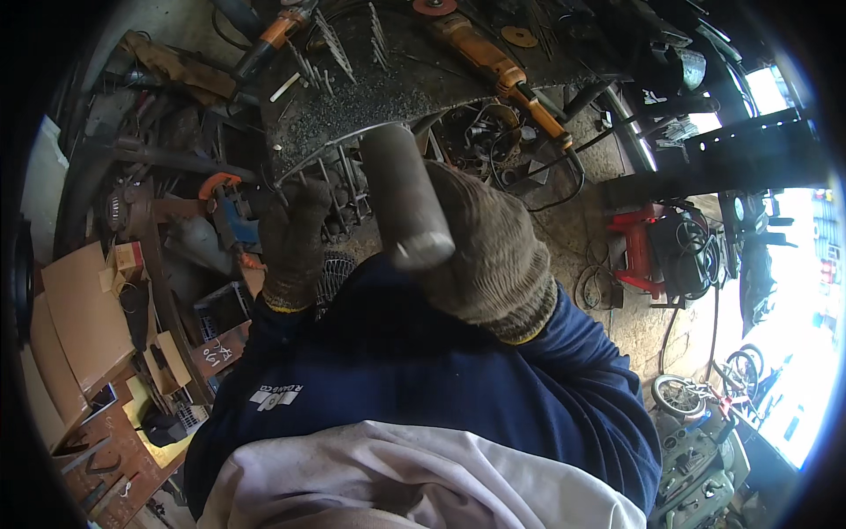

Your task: The person uses an angle grinder to remove excess material from a metal cage and then uses a hammer to strike the metal frame.

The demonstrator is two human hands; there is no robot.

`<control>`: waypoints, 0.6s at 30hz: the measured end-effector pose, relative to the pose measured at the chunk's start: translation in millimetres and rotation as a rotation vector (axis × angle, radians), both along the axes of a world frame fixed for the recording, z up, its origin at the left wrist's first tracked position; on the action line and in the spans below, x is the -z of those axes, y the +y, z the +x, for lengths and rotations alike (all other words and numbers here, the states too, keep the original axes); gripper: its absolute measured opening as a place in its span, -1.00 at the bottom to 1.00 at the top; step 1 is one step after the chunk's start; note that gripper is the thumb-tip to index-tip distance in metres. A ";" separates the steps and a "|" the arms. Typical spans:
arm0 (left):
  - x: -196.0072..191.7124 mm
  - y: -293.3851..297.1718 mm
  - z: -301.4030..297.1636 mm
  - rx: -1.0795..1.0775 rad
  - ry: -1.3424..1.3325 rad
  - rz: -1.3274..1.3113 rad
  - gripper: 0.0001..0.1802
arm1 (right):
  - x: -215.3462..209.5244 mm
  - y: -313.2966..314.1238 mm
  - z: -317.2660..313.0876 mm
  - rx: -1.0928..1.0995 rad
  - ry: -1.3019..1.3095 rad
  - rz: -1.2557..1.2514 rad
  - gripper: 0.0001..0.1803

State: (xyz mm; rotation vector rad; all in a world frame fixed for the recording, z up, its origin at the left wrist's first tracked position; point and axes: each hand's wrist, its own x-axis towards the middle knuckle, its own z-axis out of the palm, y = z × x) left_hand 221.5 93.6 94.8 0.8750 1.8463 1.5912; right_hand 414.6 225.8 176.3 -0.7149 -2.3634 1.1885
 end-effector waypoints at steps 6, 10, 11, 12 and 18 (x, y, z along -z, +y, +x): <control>-0.4 5.8 2.6 0.055 0.351 0.133 -0.77 | 38.6 9.2 -15.7 -0.052 -0.319 0.079 -0.60; -0.8 4.4 9.1 -0.033 -0.178 0.306 -0.84 | 54.8 9.2 -8.6 0.022 0.008 0.088 -0.55; -6.8 6.6 11.0 -0.037 -0.185 0.270 -0.82 | 30.9 10.6 -7.5 0.022 -0.033 0.089 -0.54; -13.8 7.6 14.1 -0.040 -0.193 0.234 -0.80 | 17.8 12.0 -6.8 0.023 -0.074 0.088 -0.54; -12.8 2.0 5.8 0.003 -0.137 0.106 -0.79 | 14.0 5.3 4.2 -0.003 0.162 -0.051 -0.54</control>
